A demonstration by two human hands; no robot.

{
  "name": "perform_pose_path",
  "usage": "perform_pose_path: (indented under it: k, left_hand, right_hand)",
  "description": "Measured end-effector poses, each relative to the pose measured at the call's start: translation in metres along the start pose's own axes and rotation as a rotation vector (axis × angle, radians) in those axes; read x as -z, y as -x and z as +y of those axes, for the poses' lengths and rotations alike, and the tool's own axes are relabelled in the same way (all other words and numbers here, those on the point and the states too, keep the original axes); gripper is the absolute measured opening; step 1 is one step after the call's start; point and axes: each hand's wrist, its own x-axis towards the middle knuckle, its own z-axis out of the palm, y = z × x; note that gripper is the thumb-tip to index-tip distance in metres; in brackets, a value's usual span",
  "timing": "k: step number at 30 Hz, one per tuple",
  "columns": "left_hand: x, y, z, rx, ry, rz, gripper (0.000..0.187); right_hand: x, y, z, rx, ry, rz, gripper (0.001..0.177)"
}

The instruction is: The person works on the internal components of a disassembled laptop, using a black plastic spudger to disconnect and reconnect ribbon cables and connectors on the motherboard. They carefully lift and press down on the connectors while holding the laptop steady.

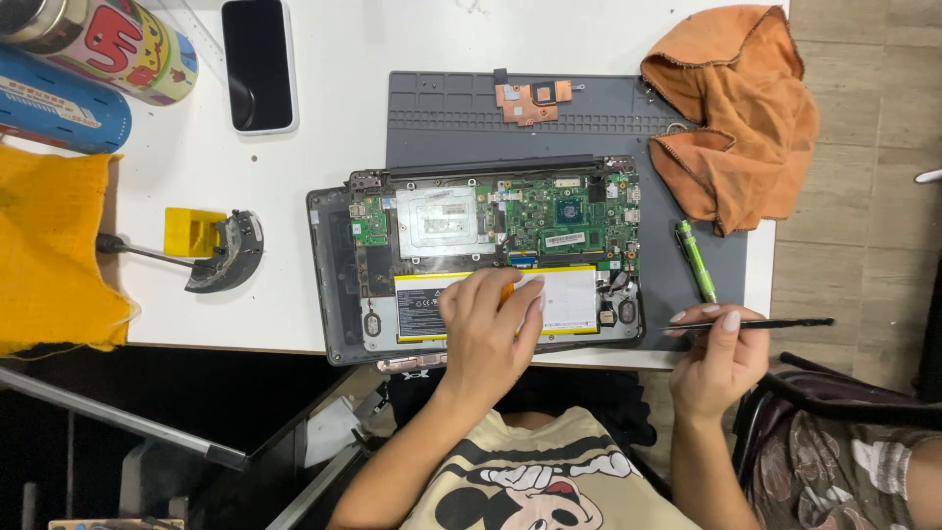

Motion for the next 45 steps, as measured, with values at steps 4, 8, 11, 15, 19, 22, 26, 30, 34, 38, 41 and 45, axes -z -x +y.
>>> perform_pose_path:
  k: [4, 8, 11, 15, 19, 22, 26, 30, 34, 38, 41, 45]
  left_hand:
    - [-0.021, -0.012, 0.009, -0.102, 0.004, -0.007, 0.027]
    - [-0.027, -0.019, 0.015, -0.103, -0.017, -0.063, 0.036]
    - [-0.024, -0.014, 0.015, -0.081, 0.036, -0.041, 0.031]
    - [-0.022, 0.013, 0.004, -0.063, 0.060, 0.055, 0.017]
    - [-0.006, 0.018, -0.008, -0.066, 0.008, 0.142, 0.014]
    - [0.017, 0.011, -0.012, -0.008, -0.027, 0.107, 0.007]
    - [0.027, 0.005, -0.031, 0.032, -0.109, 0.127, 0.012]
    - [0.036, -0.016, -0.044, 0.049, -0.173, 0.135, 0.009]
    - [0.040, -0.043, -0.051, 0.041, -0.215, 0.118, 0.012]
    - [0.047, -0.067, -0.056, -0.004, -0.242, 0.014, 0.014]
    - [0.048, -0.082, -0.061, -0.009, -0.261, -0.107, 0.037]
    - [0.049, -0.097, -0.059, -0.026, -0.302, -0.277, 0.071]
  right_hand:
    - [0.001, -0.003, 0.024, 0.090, -0.028, -0.027, 0.025]
    - [-0.005, -0.004, 0.022, 0.104, -0.024, -0.015, 0.025]
    - [-0.007, -0.003, 0.021, 0.115, -0.020, -0.013, 0.025]
    - [-0.003, -0.003, 0.027, 0.112, 0.019, -0.014, 0.025]
    - [-0.003, -0.002, 0.018, 0.093, 0.054, -0.035, 0.027]
    - [-0.004, 0.000, 0.000, -0.043, 0.163, -0.100, 0.027]
    - [0.007, -0.003, 0.000, 0.063, 0.519, -0.173, 0.030]
    - [0.011, -0.004, 0.002, 0.097, 0.654, -0.190, 0.031]
    - [0.012, -0.004, 0.003, 0.086, 0.639, -0.200, 0.031]
    - [0.018, -0.004, 0.005, 0.040, 0.686, -0.238, 0.026]
    - [0.019, -0.003, 0.010, 0.060, 0.695, -0.255, 0.023]
    - [0.016, -0.003, 0.004, 0.074, 0.663, -0.281, 0.019]
